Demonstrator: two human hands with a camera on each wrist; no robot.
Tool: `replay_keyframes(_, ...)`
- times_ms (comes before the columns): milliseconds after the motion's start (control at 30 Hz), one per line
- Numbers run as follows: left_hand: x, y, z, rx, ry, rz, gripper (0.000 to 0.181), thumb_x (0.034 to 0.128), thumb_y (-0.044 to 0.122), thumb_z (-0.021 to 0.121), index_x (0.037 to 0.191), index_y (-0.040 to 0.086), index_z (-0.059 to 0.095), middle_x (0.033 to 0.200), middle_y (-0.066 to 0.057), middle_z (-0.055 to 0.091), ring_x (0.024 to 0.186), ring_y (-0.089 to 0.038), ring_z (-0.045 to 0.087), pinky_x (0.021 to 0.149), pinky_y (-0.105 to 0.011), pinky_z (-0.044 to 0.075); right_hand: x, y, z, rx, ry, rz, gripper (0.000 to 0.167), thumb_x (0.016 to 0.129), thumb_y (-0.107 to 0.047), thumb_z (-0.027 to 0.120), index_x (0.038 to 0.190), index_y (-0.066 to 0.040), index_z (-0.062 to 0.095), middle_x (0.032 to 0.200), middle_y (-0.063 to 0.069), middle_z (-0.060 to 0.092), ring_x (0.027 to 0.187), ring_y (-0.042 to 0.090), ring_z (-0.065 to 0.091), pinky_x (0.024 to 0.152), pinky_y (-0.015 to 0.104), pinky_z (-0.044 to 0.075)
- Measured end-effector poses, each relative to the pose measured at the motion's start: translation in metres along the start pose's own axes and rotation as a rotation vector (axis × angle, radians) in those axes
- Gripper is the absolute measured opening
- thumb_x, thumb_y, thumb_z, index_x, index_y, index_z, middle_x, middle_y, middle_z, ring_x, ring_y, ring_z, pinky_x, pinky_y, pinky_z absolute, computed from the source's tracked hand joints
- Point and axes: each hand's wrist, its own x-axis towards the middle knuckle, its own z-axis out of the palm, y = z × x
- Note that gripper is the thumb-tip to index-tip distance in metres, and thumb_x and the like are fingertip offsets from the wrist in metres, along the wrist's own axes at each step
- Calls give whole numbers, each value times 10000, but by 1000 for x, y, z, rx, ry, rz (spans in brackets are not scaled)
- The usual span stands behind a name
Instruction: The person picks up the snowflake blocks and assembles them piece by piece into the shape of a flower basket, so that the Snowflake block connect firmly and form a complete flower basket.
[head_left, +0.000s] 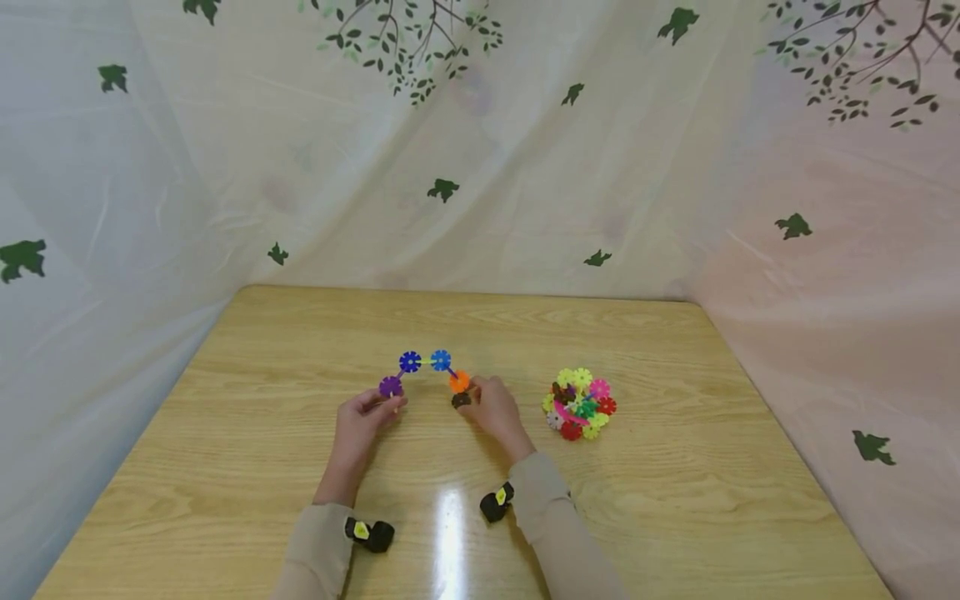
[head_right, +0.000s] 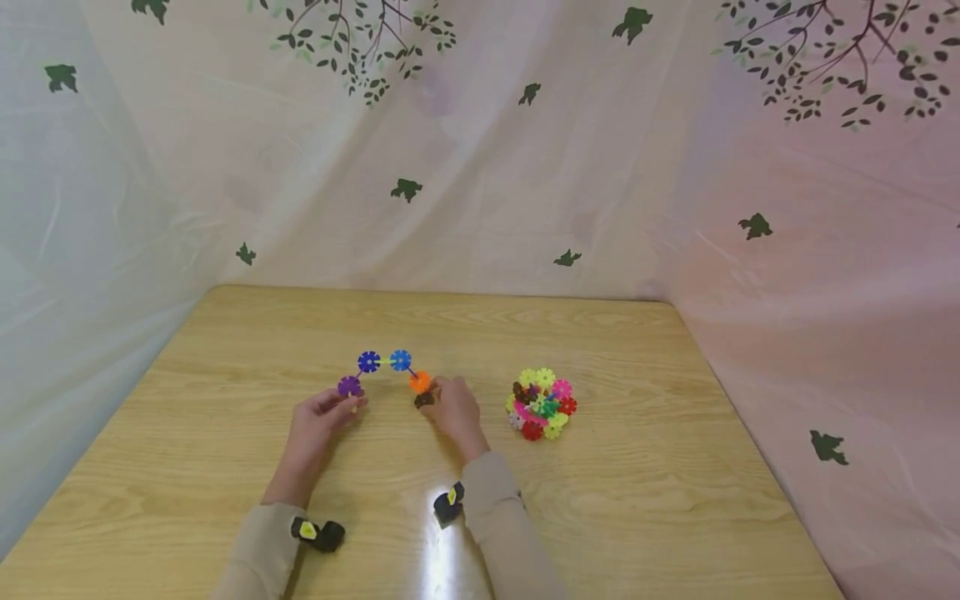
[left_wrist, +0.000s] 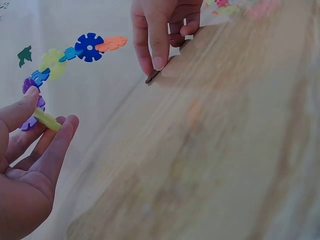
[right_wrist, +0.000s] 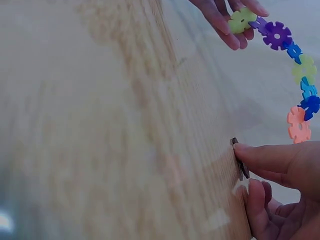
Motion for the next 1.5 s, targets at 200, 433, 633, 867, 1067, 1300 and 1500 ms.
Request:
replay_keyframes(200,0,2,1,15,3,17,325,928,130,648,1197,-49,618,1070,-70,719,896,-51,686,808,-173,571,-4,0,-2,104,22,38,227,805,-95,773,963,-45,618,919,95,659,816,198,593,717,311,495)
replay_keyframes(433,-6,2,5,3,10,24,324,926,111,646,1200,-57,608,1082,-81,716,874,-34,689,809,-180,574,-16,3,-8,194,90,-10,154,825,-58,741,927,-45,627,843,91,664,721,147,581,615,219,482)
replay_keyframes(633,-12,1,9,0,10,34,331,914,101,658,1199,-60,606,1077,-82,717,890,-66,695,821,-195,577,-24,0,-11,205,127,-42,154,832,-61,738,944,-37,636,819,97,673,672,132,578,542,195,479)
replay_keyframes(867,-19,-2,16,-56,20,59,293,879,34,680,1135,-92,616,963,-31,731,877,-118,710,816,-224,588,-31,-1,-13,231,106,-27,222,844,-60,728,1027,-18,610,793,99,648,578,100,533,464,188,464)
replay_keyframes(1067,-25,-3,22,-86,14,66,286,867,14,686,1111,-114,613,926,-17,731,864,-130,713,809,-228,591,-34,-2,-15,218,103,4,358,858,-76,718,1180,-19,573,801,88,639,541,104,539,455,202,478)
replay_keyframes(1300,-32,-5,28,-81,5,83,281,854,0,698,1080,-142,608,904,-22,732,841,-114,705,790,-220,592,-39,0,-16,134,108,-6,426,859,-104,724,1245,-29,559,787,53,628,620,117,530,515,202,446)
replay_keyframes(1500,-34,-8,30,-43,8,93,290,842,-5,707,1082,-138,612,904,-17,726,822,-102,694,775,-201,586,-40,2,-17,111,117,-16,434,859,-105,725,1255,-34,561,786,53,630,653,125,540,557,212,449)
